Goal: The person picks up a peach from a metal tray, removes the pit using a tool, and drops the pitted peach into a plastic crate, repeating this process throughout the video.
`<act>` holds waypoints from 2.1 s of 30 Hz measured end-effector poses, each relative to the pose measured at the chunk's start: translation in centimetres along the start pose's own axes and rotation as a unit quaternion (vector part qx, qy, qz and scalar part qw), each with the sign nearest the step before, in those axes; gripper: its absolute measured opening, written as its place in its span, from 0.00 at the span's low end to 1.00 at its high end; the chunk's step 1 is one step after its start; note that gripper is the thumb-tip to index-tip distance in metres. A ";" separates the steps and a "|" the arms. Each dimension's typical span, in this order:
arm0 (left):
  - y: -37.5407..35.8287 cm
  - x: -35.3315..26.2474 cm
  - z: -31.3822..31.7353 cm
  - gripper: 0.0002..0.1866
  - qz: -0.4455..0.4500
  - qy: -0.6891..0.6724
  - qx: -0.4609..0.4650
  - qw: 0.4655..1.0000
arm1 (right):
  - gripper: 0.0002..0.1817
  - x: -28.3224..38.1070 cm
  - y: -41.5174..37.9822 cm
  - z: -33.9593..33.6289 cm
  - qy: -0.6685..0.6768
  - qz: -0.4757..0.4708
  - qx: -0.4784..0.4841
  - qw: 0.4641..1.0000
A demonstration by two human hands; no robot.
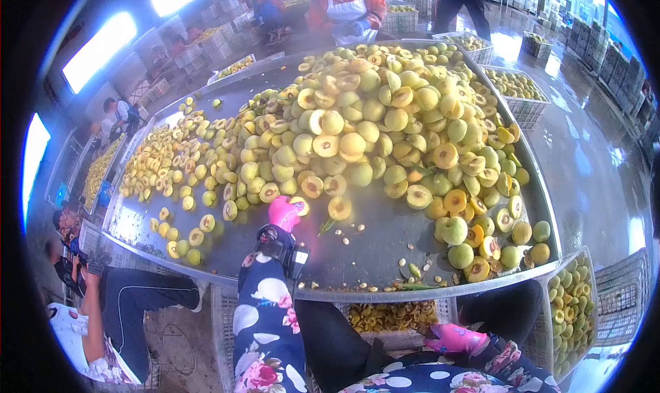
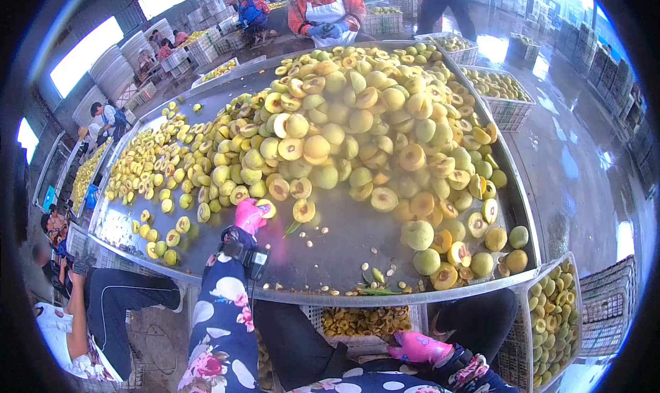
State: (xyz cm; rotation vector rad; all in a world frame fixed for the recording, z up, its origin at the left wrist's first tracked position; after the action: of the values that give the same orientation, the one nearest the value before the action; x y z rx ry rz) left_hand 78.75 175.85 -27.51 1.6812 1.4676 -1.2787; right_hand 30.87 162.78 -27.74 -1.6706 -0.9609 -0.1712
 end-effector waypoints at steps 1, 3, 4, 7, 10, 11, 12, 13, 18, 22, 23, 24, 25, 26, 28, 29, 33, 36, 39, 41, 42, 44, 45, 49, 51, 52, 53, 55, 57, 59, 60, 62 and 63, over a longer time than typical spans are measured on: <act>-1.8 -1.0 0.4 0.18 -0.001 -0.046 0.047 0.998 | 0.22 0.2 -0.1 -0.2 0.004 0.008 0.009 1.000; -5.8 -2.9 0.9 0.17 -0.006 -0.136 0.142 0.981 | 0.18 0.7 -0.8 -0.5 0.119 0.022 0.024 0.992; -8.0 -3.3 1.4 0.17 -0.034 -0.236 0.194 0.952 | 0.17 0.9 -1.2 -0.5 0.177 0.033 0.032 0.983; -15.2 -3.9 2.8 0.17 -0.111 -0.466 0.273 0.834 | 0.13 3.2 -2.1 -1.5 0.319 -0.064 0.024 0.945; -22.5 -5.0 5.3 0.18 -0.166 -0.556 0.255 0.774 | 0.14 6.2 -3.7 -2.8 0.313 -0.126 -0.002 0.941; -24.6 -5.8 6.0 0.18 -0.186 -0.570 0.267 0.755 | 0.14 6.9 -4.2 -3.1 0.301 -0.133 -0.022 0.944; -26.4 -6.2 6.6 0.19 -0.206 -0.584 0.278 0.734 | 0.15 7.5 -4.8 -3.4 0.289 -0.139 -0.044 0.946; -27.7 -6.3 7.1 0.19 -0.201 -0.594 0.286 0.725 | 0.15 8.0 -5.4 -3.6 0.276 -0.144 -0.065 0.948; -31.6 -6.3 9.1 0.21 -0.198 -0.582 0.310 0.725 | 0.15 8.1 -6.8 -3.3 0.217 -0.146 -0.105 0.959; -33.6 -7.3 9.3 0.22 -0.173 -0.540 0.298 0.768 | 0.13 7.8 -7.3 -2.8 0.230 -0.164 -0.138 0.949; -33.9 -7.4 9.4 0.21 -0.164 -0.540 0.302 0.768 | 0.12 7.7 -7.3 -2.6 0.236 -0.180 -0.147 0.944; -34.2 -7.4 9.5 0.21 -0.170 -0.541 0.294 0.770 | 0.11 7.7 -7.3 -2.4 0.242 -0.196 -0.155 0.938; -34.5 -7.5 9.8 0.21 -0.175 -0.542 0.285 0.771 | 0.10 7.7 -7.4 -2.4 0.234 -0.204 -0.161 0.937; -34.7 -7.5 9.9 0.21 -0.181 -0.544 0.277 0.771 | 0.10 7.8 -7.4 -2.4 0.226 -0.211 -0.167 0.936; -35.0 -7.4 10.0 0.21 -0.169 -0.540 0.283 0.775 | 0.11 7.7 -7.4 -2.3 0.210 -0.220 -0.177 0.936; -35.1 -7.4 10.0 0.21 -0.163 -0.538 0.286 0.776 | 0.12 7.6 -7.2 -2.2 0.201 -0.223 -0.182 0.936; -35.7 -7.5 10.3 0.20 -0.154 -0.534 0.262 0.789 | 0.19 7.1 -6.6 -1.7 0.172 -0.205 -0.214 0.940; -36.1 -7.4 10.5 0.19 -0.145 -0.529 0.253 0.796 | 0.25 7.2 -6.1 -1.2 0.042 -0.322 -0.354 0.877; -36.2 -6.8 10.7 0.18 -0.155 -0.516 0.241 0.807 | 0.23 7.6 -7.0 -1.7 0.077 -0.263 -0.269 0.923; -36.1 -6.6 10.6 0.18 -0.159 -0.501 0.235 0.818 | 0.22 7.0 -6.4 -1.6 0.099 -0.208 -0.200 0.952; -36.0 -6.4 10.5 0.17 -0.158 -0.485 0.249 0.823 | 0.21 6.7 -6.1 -1.5 0.110 -0.180 -0.164 0.964; -35.7 -6.0 10.5 0.17 -0.157 -0.454 0.274 0.833 | 0.19 6.6 -6.0 -1.6 0.068 -0.177 -0.171 0.967; -35.6 -5.8 10.6 0.17 -0.147 -0.443 0.272 0.842 | 0.18 6.5 -6.0 -1.6 0.047 -0.176 -0.176 0.967; -35.4 -4.7 11.2 0.16 -0.112 -0.423 0.245 0.865 | 0.17 5.9 -4.9 -1.2 0.093 -0.228 -0.161 0.956; -35.5 -4.4 11.4 0.17 -0.107 -0.429 0.235 0.866 | 0.16 6.0 -4.7 -1.1 0.125 -0.269 -0.171 0.940; -35.6 -4.3 11.5 0.18 -0.107 -0.433 0.235 0.864 | 0.15 6.0 -4.7 -0.9 0.187 -0.228 -0.100 0.950; -35.6 -4.3 11.5 0.18 -0.107 -0.438 0.234 0.861 | 0.15 6.0 -4.9 -0.8 0.247 -0.185 -0.028 0.951; -35.8 -4.3 11.5 0.19 -0.089 -0.426 0.202 0.877 | 0.14 6.3 -5.1 -0.6 0.329 -0.147 0.065 0.930; -36.0 -4.3 11.7 0.20 -0.083 -0.425 0.169 0.886 | 0.15 6.4 -5.0 -0.3 0.377 -0.162 0.106 0.906; -36.0 -4.4 11.8 0.20 -0.089 -0.433 0.137 0.886 | 0.16 6.1 -4.5 0.2 0.433 -0.154 0.149 0.876; -35.9 -4.2 11.9 0.21 -0.077 -0.439 0.131 0.886 | 0.17 6.1 -4.4 0.3 0.459 -0.149 0.170 0.859; -35.4 -3.7 12.1 0.21 -0.051 -0.451 0.121 0.883 | 0.18 6.6 -4.8 0.5 0.525 -0.154 0.205 0.812; -35.4 -3.9 12.2 0.21 -0.062 -0.457 0.125 0.879 | 0.18 6.8 -4.9 0.5 0.555 -0.156 0.221 0.786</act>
State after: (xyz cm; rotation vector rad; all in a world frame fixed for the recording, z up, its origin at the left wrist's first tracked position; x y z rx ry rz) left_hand 41.65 172.14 -22.65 0.8510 0.8445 -2.0135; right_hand 31.86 166.71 -20.39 -0.7009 -0.2844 -0.9586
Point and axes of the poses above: each hand's wrist, its own y-axis towards the middle knuckle, its own z-axis out of the palm, x = y × z, the point moved 4 cm from there along y, towards the middle knuckle, and after that the axes turned 6 degrees about z, right-handed, at the moved point
